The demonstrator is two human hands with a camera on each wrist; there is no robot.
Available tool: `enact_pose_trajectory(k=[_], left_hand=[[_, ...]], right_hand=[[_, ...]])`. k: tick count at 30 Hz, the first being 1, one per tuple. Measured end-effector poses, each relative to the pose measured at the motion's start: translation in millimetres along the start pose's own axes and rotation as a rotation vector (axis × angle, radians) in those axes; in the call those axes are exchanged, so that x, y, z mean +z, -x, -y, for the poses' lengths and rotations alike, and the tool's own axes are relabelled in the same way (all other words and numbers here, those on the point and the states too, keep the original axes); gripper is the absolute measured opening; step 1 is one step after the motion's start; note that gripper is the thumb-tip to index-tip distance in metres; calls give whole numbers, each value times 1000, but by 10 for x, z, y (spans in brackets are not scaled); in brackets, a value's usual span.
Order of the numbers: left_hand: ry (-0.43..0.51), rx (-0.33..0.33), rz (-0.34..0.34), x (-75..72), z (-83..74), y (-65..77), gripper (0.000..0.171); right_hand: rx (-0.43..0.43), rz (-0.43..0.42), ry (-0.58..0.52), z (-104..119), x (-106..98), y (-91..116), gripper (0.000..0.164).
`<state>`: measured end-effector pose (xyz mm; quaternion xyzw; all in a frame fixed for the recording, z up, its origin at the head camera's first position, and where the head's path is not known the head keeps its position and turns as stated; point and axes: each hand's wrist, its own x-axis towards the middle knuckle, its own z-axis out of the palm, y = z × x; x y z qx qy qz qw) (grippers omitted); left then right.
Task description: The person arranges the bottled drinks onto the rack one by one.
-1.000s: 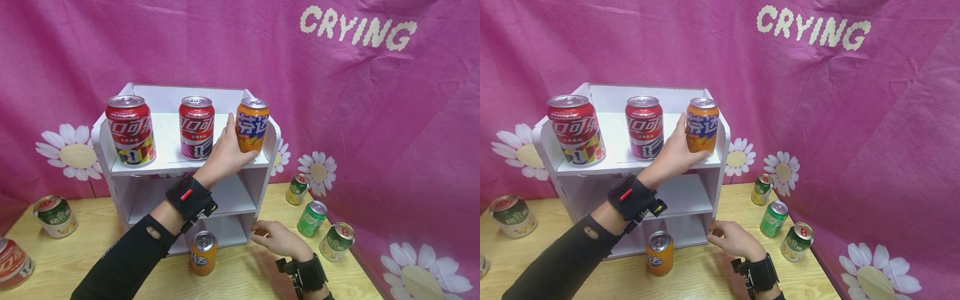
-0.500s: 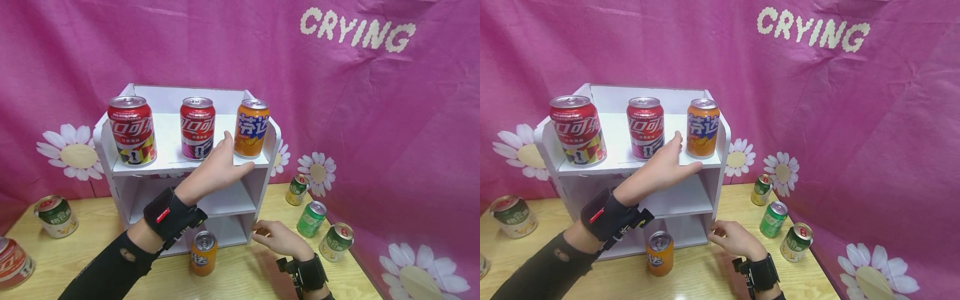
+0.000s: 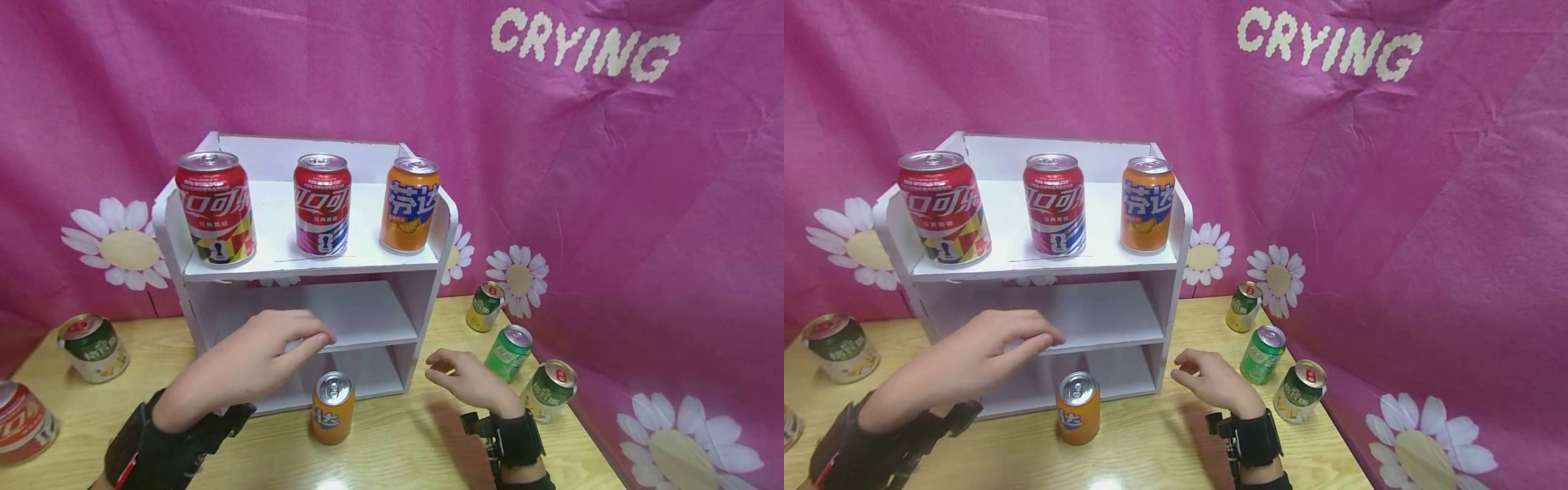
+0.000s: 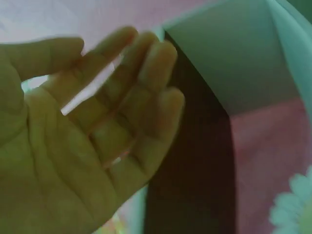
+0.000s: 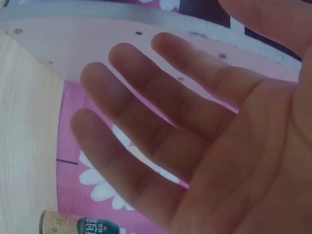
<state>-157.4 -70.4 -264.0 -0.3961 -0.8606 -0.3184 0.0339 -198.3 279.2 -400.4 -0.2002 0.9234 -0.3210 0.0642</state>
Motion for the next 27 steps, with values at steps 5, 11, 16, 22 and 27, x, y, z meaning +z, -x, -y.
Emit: enact_pose_trajectory(k=[5,11,16,22,27], left_hand=[[67,-77,-28,94,404,453,15],[97,-360,-49,121,833,907,20],[11,-541,-33,34,1126,1183,32],[-110,-648,4,-65,1386,1307,29],[-127,-647,-1,-17,1528,1283,25]], right_hand=[[13,8,-12,-29,23,4,28],[12,18,-25,38,53,-27,28],[-24,75,-50,108,127,-83,27],[-84,207,-120,253,393,-212,25],[-151,236,-271,365,645,-328,44]])
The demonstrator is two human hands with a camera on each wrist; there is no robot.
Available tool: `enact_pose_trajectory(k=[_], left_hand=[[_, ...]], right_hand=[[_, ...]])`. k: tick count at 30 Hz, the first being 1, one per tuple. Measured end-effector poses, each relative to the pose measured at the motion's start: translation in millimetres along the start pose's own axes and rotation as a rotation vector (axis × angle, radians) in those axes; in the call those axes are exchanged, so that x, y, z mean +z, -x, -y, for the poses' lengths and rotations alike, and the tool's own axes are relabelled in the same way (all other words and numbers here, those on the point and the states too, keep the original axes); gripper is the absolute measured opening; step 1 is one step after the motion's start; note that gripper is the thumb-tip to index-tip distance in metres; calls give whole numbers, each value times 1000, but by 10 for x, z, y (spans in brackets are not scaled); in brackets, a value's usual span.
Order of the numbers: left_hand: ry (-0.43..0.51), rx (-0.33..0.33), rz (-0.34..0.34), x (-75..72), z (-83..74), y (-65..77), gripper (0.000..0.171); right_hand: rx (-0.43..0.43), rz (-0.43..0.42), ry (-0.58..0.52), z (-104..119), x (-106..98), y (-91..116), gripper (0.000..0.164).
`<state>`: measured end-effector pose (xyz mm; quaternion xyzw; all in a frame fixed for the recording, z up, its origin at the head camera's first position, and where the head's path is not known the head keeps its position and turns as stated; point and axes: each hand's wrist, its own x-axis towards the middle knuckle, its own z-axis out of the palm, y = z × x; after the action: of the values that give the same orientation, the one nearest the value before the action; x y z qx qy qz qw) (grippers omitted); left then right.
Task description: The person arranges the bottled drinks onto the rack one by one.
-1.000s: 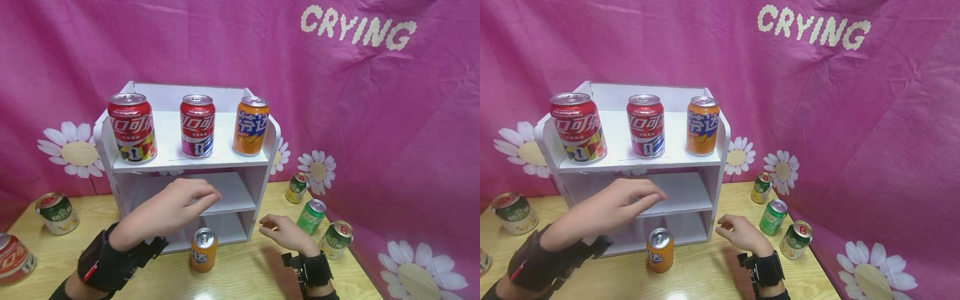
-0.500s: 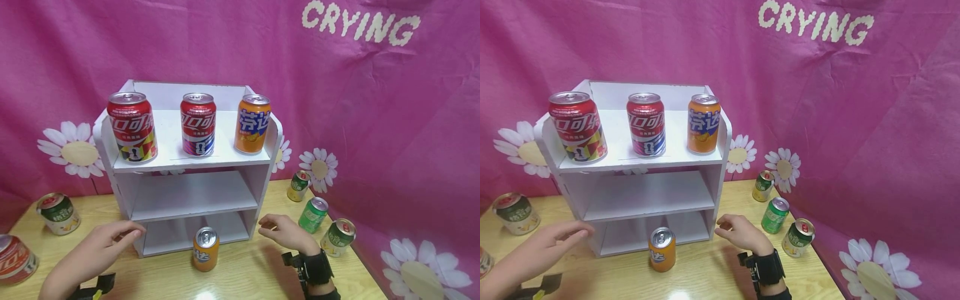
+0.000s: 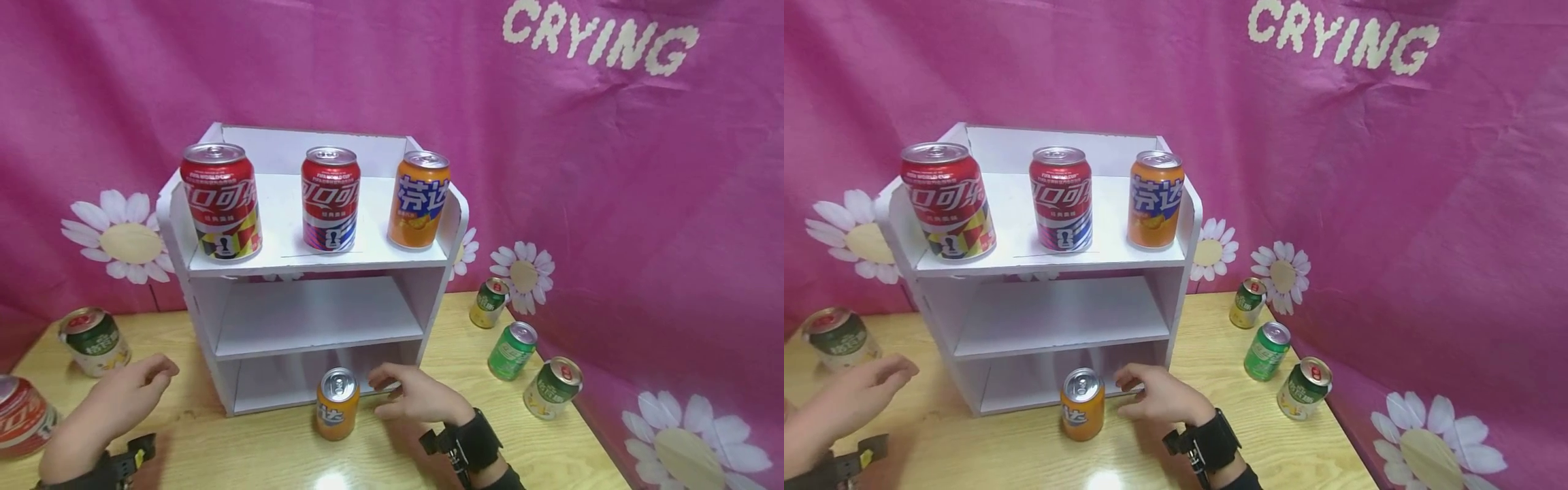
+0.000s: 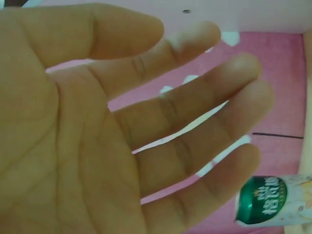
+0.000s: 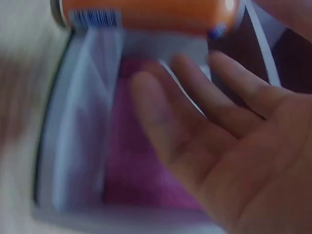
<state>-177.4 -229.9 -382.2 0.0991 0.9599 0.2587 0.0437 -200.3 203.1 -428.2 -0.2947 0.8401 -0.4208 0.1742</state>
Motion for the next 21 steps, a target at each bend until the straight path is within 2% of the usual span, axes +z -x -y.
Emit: enact_pose_trajectory(k=[3,8,10,14,21], left_hand=[[7,8,-7,65,19,-47,25],[-9,-31,22,104,68,-113,28],[-8,-45,44,96,89,-130,30],[-9,-46,38,103,108,-144,30],[2,-102,87,157,133,-163,31]], right_hand=[[-32,14,-92,-18,103,-87,57],[-85,77,-204,-72,205,-275,71],[-107,95,-221,-96,232,-356,75],[-123,121,-208,-156,287,-470,78],[-128,168,-272,-220,370,-540,79]])
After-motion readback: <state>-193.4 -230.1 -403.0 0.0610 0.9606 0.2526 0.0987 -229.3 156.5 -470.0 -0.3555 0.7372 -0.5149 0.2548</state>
